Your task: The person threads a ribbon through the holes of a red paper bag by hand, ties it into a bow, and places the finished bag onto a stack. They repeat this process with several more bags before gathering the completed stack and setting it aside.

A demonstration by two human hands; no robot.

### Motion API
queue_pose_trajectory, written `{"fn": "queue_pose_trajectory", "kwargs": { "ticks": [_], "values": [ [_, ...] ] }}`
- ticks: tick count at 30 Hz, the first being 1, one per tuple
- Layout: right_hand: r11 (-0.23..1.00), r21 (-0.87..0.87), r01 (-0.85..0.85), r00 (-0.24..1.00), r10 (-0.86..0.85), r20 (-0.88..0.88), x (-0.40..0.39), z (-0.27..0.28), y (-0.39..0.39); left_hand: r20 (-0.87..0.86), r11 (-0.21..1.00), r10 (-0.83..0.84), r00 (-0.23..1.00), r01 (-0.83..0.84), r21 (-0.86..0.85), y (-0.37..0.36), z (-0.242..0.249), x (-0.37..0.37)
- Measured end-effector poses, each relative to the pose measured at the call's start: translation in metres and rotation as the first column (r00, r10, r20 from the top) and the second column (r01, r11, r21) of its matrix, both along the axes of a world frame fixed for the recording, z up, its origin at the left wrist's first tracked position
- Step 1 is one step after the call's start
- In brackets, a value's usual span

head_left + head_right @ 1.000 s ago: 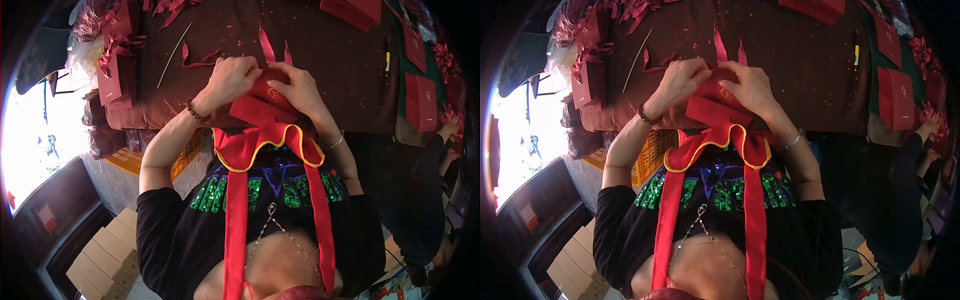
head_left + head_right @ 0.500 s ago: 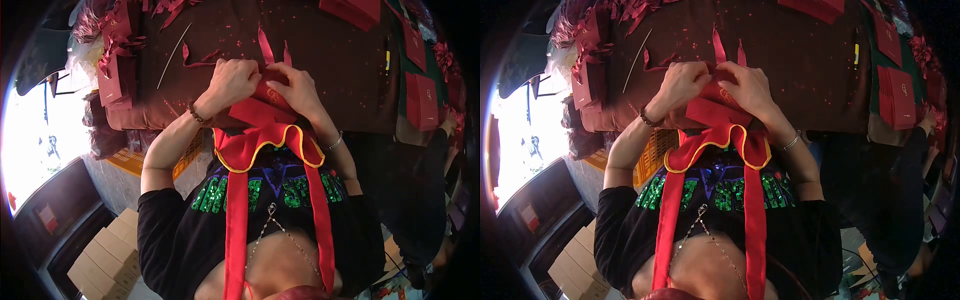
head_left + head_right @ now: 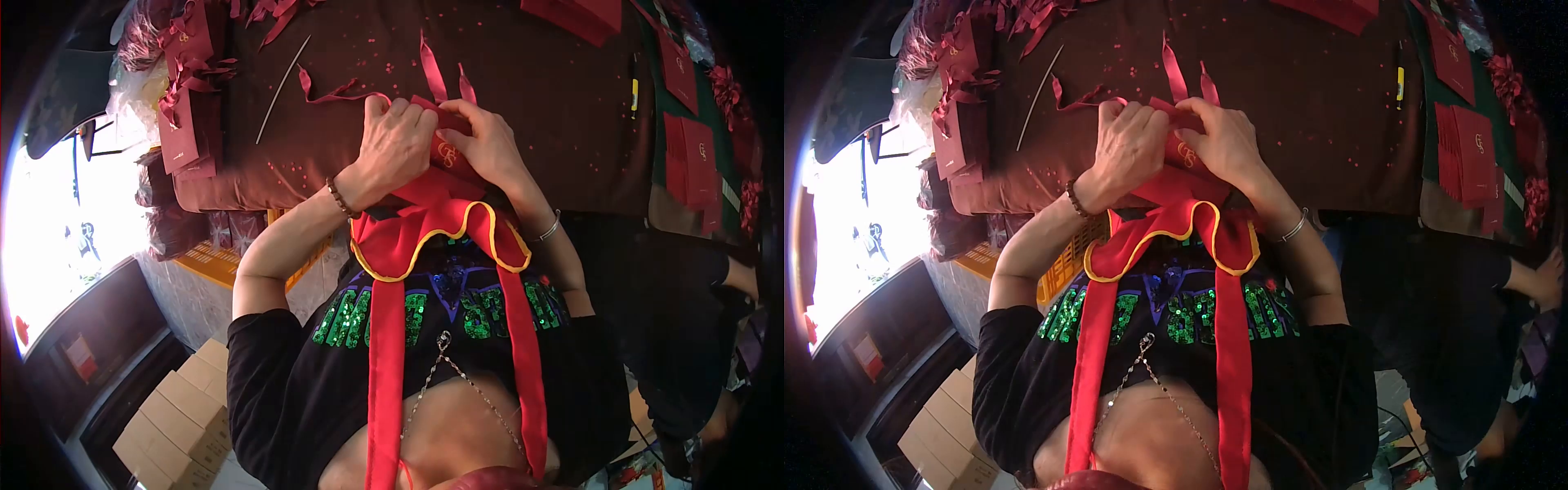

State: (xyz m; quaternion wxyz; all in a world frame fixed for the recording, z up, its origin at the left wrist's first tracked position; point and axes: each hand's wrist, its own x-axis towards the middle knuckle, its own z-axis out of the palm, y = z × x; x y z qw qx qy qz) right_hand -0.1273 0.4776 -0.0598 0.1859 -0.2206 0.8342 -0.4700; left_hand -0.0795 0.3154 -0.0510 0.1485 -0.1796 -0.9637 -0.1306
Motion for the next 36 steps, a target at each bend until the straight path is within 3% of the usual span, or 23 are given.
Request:
{"fn": "queue_pose_trajectory", "kwargs": {
  "ticks": [8,11,13,15,17,19,21,22,23,25,26,30,32,33,35,36],
  "values": [
    [0.999,-0.041,-0.004,0.998,0.006,0.063,0.001,0.004,0.001,0.032,1.0,0.002,0.999,-0.002,0.016,-0.008,0.011,-0.003],
    [0.998,-0.059,0.008,0.996,-0.003,0.088,0.002,0.01,-0.001,0.054,0.996,0.071,0.996,-0.073,0.045,-0.017,0.025,-0.009],
    [1.0,-0.027,-0.009,0.996,0.011,0.088,0.003,0.012,-0.001,0.265,0.951,-0.005,0.964,-0.077,0.298,-0.028,0.02,-0.018],
    [0.998,-0.062,-0.034,0.999,0.032,-0.038,0.007,0.007,-0.004,0.3,0.951,-0.027,0.953,-0.068,0.301,-0.036,0.017,-0.029],
    [0.998,-0.011,-0.067,0.995,0.066,-0.076,0.009,0.012,-0.005,0.581,0.911,-0.243,0.777,-0.023,0.411,-0.047,0.013,-0.04],
    [0.995,0.042,-0.092,0.989,0.096,-0.114,0.013,0.015,-0.008,0.552,0.932,-0.249,0.796,0.041,0.36,-0.05,0.022,-0.049],
    [0.992,0.078,-0.1,0.935,0.12,-0.335,0.019,0.015,-0.011,0.868,0.934,-0.345,0.357,0.044,0.354,-0.049,0.047,-0.064],
    [0.992,0.078,-0.102,0.933,0.123,-0.337,0.02,0.014,-0.011,0.9,0.941,-0.337,0.278,0.109,0.319,-0.051,0.043,-0.07],
    [0.992,0.058,-0.111,0.928,0.125,-0.35,0.021,0.011,-0.012,0.899,0.942,-0.335,0.281,0.107,0.318,-0.052,0.043,-0.075],
    [0.992,0.036,-0.121,0.922,0.126,-0.366,0.022,0.011,-0.013,0.912,0.909,-0.39,0.128,0.212,0.359,-0.052,0.043,-0.084],
    [0.991,0.046,-0.124,0.921,0.132,-0.366,0.022,0.011,-0.012,0.892,0.889,-0.44,0.106,0.191,0.416,-0.053,0.037,-0.084],
    [0.99,0.056,-0.132,0.923,0.143,-0.358,0.021,0.012,-0.01,0.873,0.872,-0.477,0.103,0.177,0.456,-0.048,0.031,-0.08],
    [0.991,0.041,-0.126,0.923,0.132,-0.361,0.019,0.012,-0.008,0.814,0.82,-0.55,0.186,-0.063,0.569,-0.047,0.018,-0.073],
    [0.993,0.026,-0.117,0.924,0.119,-0.364,0.019,0.011,-0.008,0.815,0.822,-0.548,0.186,-0.063,0.567,-0.046,0.019,-0.07],
    [0.986,-0.016,-0.166,0.921,0.15,-0.359,0.017,0.011,-0.009,0.849,0.766,-0.429,0.309,-0.374,0.523,-0.039,0.023,-0.063],
    [0.975,-0.056,-0.217,0.916,0.183,-0.356,0.018,0.011,-0.009,0.734,0.743,-0.495,0.465,-0.212,0.635,-0.045,0.024,-0.069]
  ]
}}
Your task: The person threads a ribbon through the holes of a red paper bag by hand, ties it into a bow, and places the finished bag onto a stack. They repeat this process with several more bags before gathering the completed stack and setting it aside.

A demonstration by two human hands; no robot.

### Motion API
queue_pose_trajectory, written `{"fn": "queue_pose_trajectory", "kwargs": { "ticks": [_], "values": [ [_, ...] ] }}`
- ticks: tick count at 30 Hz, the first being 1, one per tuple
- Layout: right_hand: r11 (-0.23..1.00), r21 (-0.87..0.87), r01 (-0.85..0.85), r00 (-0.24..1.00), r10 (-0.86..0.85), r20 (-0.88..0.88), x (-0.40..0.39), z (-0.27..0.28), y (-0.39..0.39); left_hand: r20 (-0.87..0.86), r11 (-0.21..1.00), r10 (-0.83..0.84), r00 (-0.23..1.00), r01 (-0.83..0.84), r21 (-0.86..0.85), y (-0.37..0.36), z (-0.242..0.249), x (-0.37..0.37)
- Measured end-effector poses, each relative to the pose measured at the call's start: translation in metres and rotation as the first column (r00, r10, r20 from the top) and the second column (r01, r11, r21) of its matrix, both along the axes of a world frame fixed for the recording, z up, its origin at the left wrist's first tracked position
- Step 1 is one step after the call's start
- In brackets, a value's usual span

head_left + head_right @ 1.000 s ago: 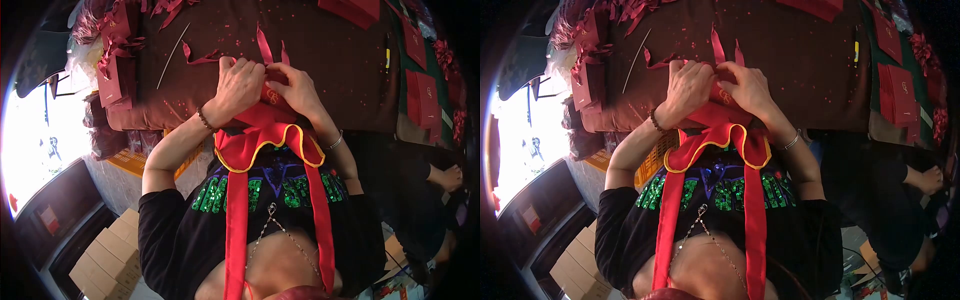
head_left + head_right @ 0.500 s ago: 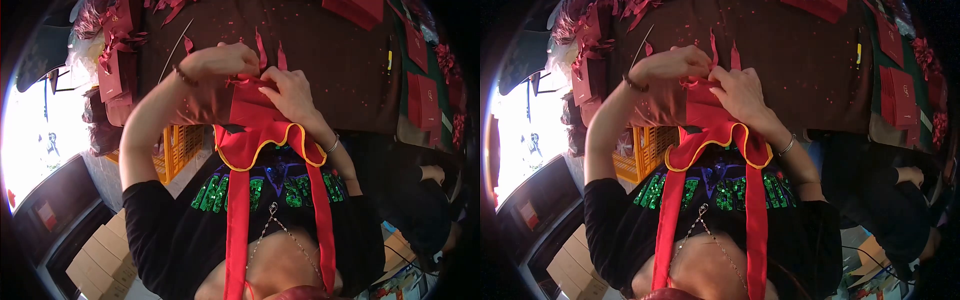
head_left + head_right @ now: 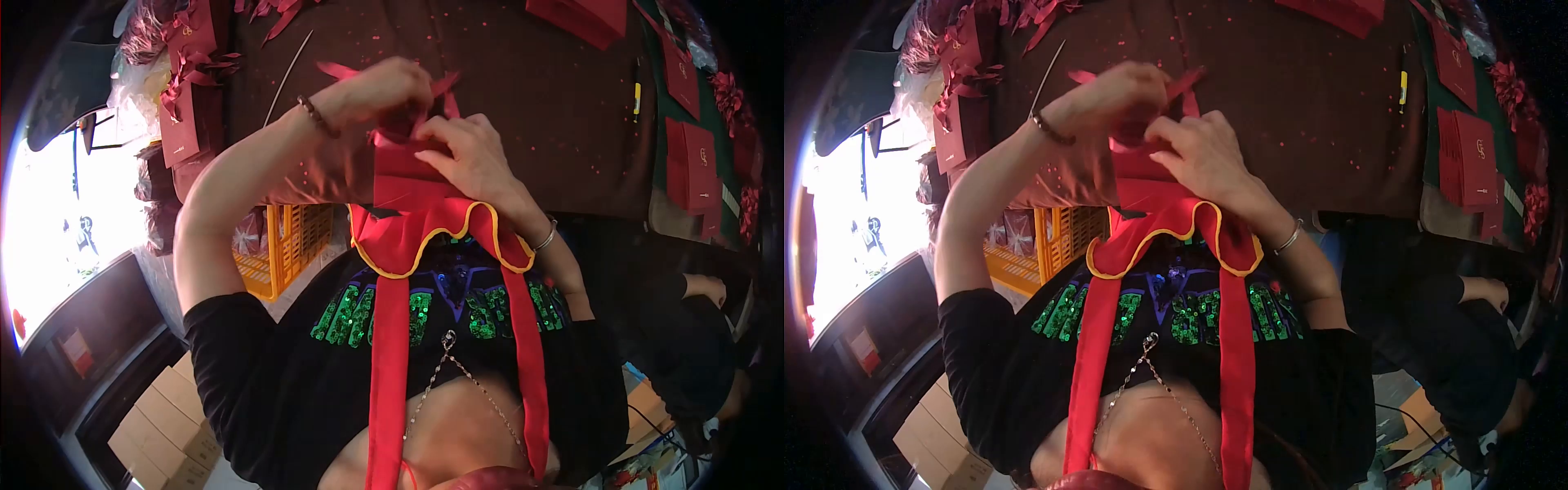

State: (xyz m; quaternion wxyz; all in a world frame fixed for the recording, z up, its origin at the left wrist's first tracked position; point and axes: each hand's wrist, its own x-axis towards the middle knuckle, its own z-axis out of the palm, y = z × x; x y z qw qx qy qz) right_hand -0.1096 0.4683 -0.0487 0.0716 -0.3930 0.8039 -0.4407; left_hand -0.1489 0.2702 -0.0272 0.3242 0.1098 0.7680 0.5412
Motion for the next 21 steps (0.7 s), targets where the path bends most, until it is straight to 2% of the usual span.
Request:
{"fn": "queue_pose_trajectory", "kwargs": {
  "ticks": [1,3,4,5,6,7,9,10,11,13,15,17,20,21],
  "values": [
    [1.0,0.002,0.0,1.0,0.0,0.002,0.001,0.001,-0.001,0.002,1.0,0.0,1.0,0.0,0.002,-0.002,-0.002,-0.003],
    [0.998,0.049,0.047,0.999,-0.047,0.004,0.0,0.003,-0.003,-0.335,0.922,0.249,0.909,-0.328,-0.204,-0.002,-0.002,-0.007],
    [0.992,0.091,0.089,0.989,-0.098,0.11,-0.003,0.0,-0.001,-0.337,0.923,0.247,0.908,-0.327,-0.203,0.0,-0.001,-0.004],
    [0.992,0.089,0.087,0.989,-0.097,0.111,-0.005,-0.001,0.002,-0.635,0.809,0.244,0.733,-0.515,-0.283,0.002,0.0,0.004],
    [0.993,0.062,0.102,0.992,-0.106,0.063,-0.006,-0.002,0.004,-0.859,0.663,0.15,0.489,-0.694,-0.28,0.005,0.003,0.012],
    [0.992,0.035,0.12,0.993,-0.12,0.017,-0.007,-0.004,0.007,-0.858,0.666,0.146,0.493,-0.69,-0.283,0.004,0.003,0.018],
    [0.994,0.034,0.103,0.995,-0.103,0.017,-0.008,-0.008,0.01,-0.659,0.817,0.225,0.717,-0.508,-0.273,0.003,0.002,0.032],
    [0.991,0.029,0.128,0.991,-0.128,0.022,-0.009,-0.009,0.01,-0.397,0.876,0.298,0.868,-0.414,-0.247,0.008,0.006,0.039],
    [0.988,0.022,0.15,0.988,-0.151,0.025,-0.009,-0.009,0.009,-0.397,0.913,0.198,0.896,-0.316,-0.258,0.007,-0.002,0.047],
    [0.988,0.064,0.139,0.99,-0.137,-0.039,-0.008,-0.005,0.01,-0.672,0.87,0.008,0.741,-0.336,-0.361,0.012,-0.008,0.059],
    [0.984,0.111,0.139,0.987,-0.127,-0.102,-0.005,0.001,0.015,-0.686,0.85,-0.017,0.728,-0.35,-0.393,0.013,-0.01,0.064],
    [0.965,0.178,0.191,0.957,-0.142,-0.253,-0.003,0.006,0.025,-0.699,0.831,-0.041,0.714,-0.365,-0.421,0.012,-0.015,0.066],
    [0.947,0.232,0.224,0.954,-0.164,-0.253,0.001,0.012,0.045,-0.7,0.844,0.002,0.714,-0.377,-0.382,0.008,-0.021,0.068],
    [0.946,0.235,0.224,0.953,-0.163,-0.254,0.004,0.012,0.05,-0.654,0.867,0.037,0.756,-0.35,-0.356,0.006,-0.019,0.067]
  ]
}}
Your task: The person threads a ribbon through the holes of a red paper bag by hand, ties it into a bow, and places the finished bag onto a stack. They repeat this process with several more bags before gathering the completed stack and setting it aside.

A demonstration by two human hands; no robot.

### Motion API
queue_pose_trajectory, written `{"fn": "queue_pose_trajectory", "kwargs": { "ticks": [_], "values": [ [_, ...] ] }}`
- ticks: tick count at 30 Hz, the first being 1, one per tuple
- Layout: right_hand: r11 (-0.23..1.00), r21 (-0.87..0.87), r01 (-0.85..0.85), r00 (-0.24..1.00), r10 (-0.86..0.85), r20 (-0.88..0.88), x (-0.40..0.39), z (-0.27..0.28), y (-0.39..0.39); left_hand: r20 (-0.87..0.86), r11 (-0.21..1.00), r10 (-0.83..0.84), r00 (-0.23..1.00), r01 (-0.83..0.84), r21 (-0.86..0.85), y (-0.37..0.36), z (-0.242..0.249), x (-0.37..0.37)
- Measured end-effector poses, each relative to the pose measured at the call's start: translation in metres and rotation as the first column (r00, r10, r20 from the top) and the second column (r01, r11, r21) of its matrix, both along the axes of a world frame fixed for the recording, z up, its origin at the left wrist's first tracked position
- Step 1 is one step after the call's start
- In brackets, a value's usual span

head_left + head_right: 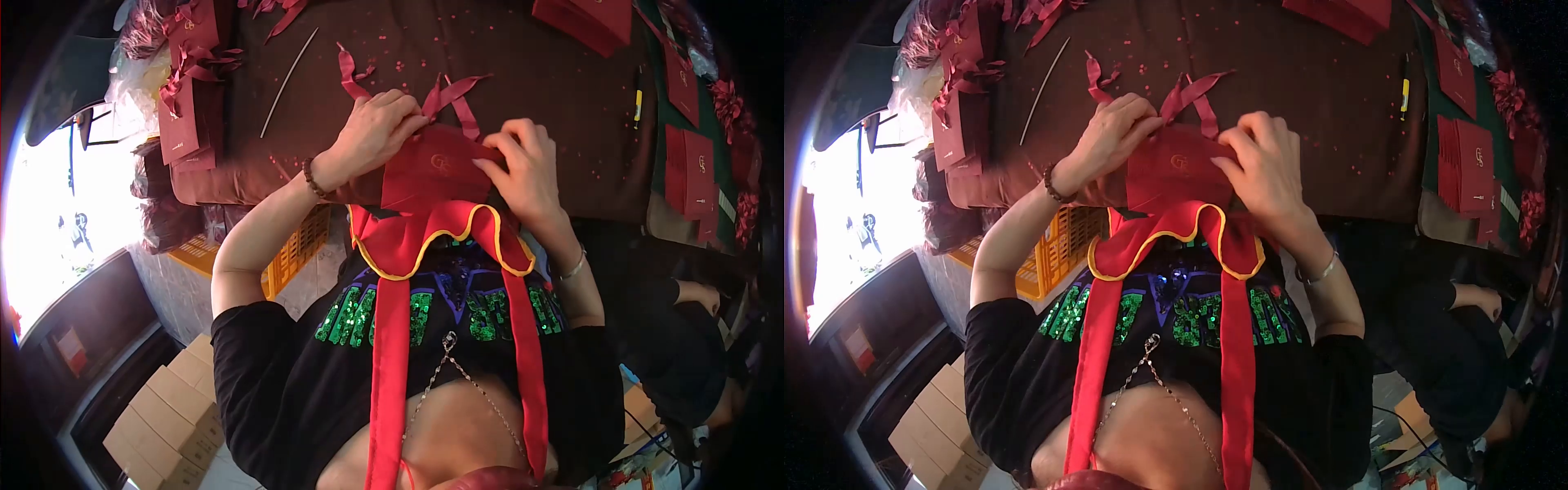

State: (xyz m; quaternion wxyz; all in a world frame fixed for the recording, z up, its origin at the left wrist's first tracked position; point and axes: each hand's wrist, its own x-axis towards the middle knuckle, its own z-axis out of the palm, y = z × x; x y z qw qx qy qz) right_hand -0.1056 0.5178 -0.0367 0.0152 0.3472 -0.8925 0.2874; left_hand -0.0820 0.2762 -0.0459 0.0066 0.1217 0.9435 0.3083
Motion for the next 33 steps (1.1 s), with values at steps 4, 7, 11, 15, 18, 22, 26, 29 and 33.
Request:
{"fn": "queue_pose_trajectory", "kwargs": {
  "ticks": [4,7,11,15,18,22,26,29,33],
  "values": [
    [0.991,-0.096,0.093,0.971,-0.069,0.229,0.004,-0.007,0.013,-0.187,0.982,0.186,0.965,-0.189,0.001,-0.021,-0.014,-0.012],
    [0.952,-0.211,0.223,0.826,-0.07,0.559,0.0,-0.021,0.017,-0.307,0.782,0.471,0.827,-0.553,-0.288,-0.053,-0.011,-0.034],
    [0.958,-0.174,0.229,0.732,-0.052,0.679,-0.006,-0.017,0.016,-0.159,0.714,0.516,0.842,-0.525,-0.462,-0.062,-0.018,-0.042],
    [0.962,-0.164,0.22,0.759,-0.064,0.647,-0.005,-0.013,0.016,-0.191,0.788,0.461,0.866,-0.499,-0.362,-0.071,-0.031,-0.041],
    [0.967,-0.152,0.206,0.817,-0.085,0.57,-0.003,-0.014,0.016,-0.215,0.725,0.554,0.805,-0.593,-0.352,-0.069,-0.028,-0.038],
    [0.954,-0.207,0.217,0.773,-0.038,0.633,-0.005,-0.021,0.017,-0.211,0.756,0.534,0.819,-0.574,-0.315,-0.077,-0.032,-0.039],
    [0.944,-0.214,0.252,0.709,-0.029,0.704,-0.01,-0.02,0.016,-0.018,0.798,0.598,0.801,-0.594,0.107,-0.101,-0.043,-0.047],
    [0.928,-0.222,0.299,0.644,-0.025,0.764,-0.014,-0.021,0.013,0.18,0.647,0.555,0.812,-0.558,0.52,-0.068,-0.012,-0.042],
    [0.923,-0.226,0.313,0.609,-0.013,0.793,-0.019,-0.019,0.006,0.049,0.914,0.246,0.968,-0.248,0.321,0.012,0.026,-0.012]
  ]
}}
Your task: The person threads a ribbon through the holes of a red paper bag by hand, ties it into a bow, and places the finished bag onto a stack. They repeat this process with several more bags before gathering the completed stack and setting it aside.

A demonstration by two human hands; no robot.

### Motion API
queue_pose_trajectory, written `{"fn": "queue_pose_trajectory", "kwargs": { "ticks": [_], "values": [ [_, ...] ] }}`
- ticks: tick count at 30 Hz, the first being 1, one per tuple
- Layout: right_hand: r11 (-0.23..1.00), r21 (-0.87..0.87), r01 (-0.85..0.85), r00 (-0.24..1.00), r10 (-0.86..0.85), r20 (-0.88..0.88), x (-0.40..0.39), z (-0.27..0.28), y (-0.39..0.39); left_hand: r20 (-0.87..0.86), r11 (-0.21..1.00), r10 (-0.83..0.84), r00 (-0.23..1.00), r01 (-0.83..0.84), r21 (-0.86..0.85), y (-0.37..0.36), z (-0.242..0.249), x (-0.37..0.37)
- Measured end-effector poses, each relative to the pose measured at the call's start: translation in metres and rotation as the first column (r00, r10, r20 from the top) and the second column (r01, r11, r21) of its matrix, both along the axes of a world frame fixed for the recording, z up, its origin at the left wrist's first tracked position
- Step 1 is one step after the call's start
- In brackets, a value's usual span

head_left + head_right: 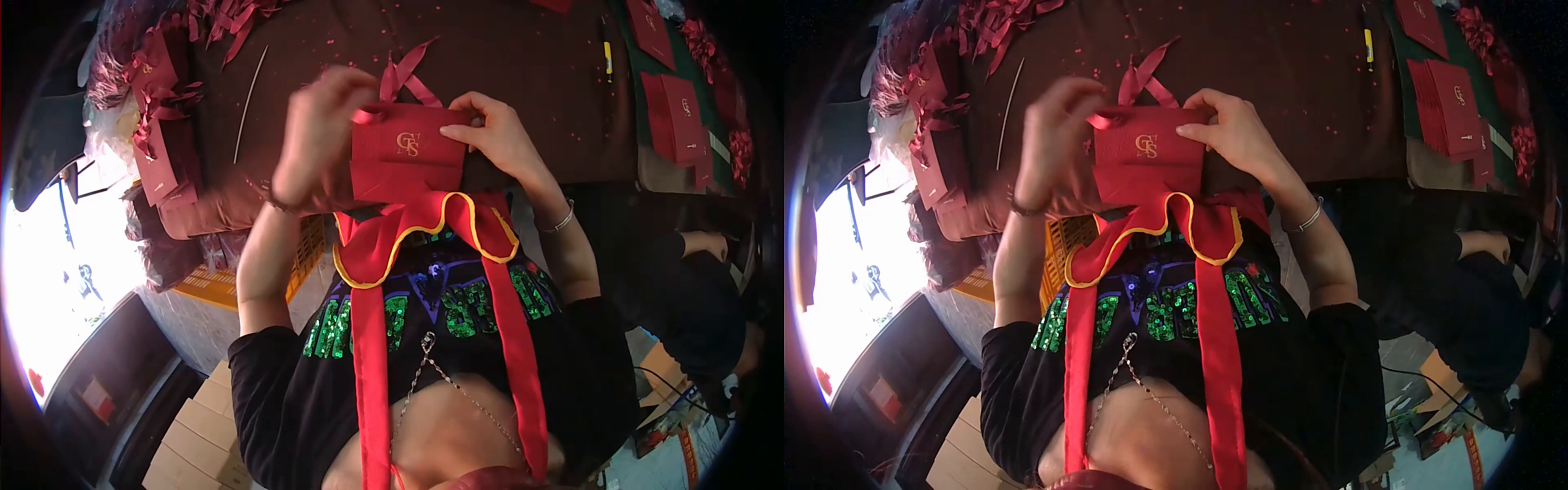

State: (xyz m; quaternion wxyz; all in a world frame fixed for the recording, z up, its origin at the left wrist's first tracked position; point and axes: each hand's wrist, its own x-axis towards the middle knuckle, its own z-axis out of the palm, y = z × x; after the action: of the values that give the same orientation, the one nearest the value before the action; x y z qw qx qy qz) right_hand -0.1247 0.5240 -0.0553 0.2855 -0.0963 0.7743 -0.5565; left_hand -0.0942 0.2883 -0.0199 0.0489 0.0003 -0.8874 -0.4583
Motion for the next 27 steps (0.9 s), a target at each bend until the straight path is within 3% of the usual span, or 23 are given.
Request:
{"fn": "queue_pose_trajectory", "kwargs": {
  "ticks": [2,3,4,9,11,17,24,27],
  "values": [
    [1.0,0.006,0.004,1.0,-0.005,0.015,-0.001,0.001,-0.003,-0.068,0.966,-0.183,0.981,0.166,-0.196,0.024,-0.009,0.013],
    [0.999,0.048,-0.011,0.997,0.015,-0.077,0.0,0.001,-0.003,-0.102,0.94,-0.24,0.965,0.205,-0.274,0.031,-0.017,0.017],
    [0.996,0.092,-0.021,0.985,0.036,-0.167,0.001,0.002,-0.003,-0.101,0.94,-0.243,0.965,0.208,-0.272,0.035,-0.022,0.02],
    [0.996,0.088,-0.026,0.983,0.041,-0.182,0.006,0.0,-0.002,-0.201,0.886,-0.211,0.957,0.101,-0.452,0.05,-0.03,0.027],
    [0.997,0.08,-0.024,0.977,0.04,-0.208,0.008,-0.001,-0.002,-0.207,0.878,-0.226,0.952,0.107,-0.467,0.054,-0.028,0.028],
    [1.0,0.025,-0.009,0.998,0.011,-0.054,0.008,-0.001,-0.002,-0.153,0.83,-0.318,0.936,0.196,-0.522,0.049,-0.027,0.041],
    [1.0,0.02,0.012,0.986,-0.008,-0.169,0.012,-0.011,-0.002,-0.066,0.66,-0.539,0.84,0.372,-0.653,0.042,-0.023,0.057],
    [1.0,0.003,0.028,0.979,-0.027,-0.204,0.013,-0.012,-0.001,-0.075,0.664,-0.566,0.821,0.4,-0.631,0.045,-0.019,0.061]
  ]
}}
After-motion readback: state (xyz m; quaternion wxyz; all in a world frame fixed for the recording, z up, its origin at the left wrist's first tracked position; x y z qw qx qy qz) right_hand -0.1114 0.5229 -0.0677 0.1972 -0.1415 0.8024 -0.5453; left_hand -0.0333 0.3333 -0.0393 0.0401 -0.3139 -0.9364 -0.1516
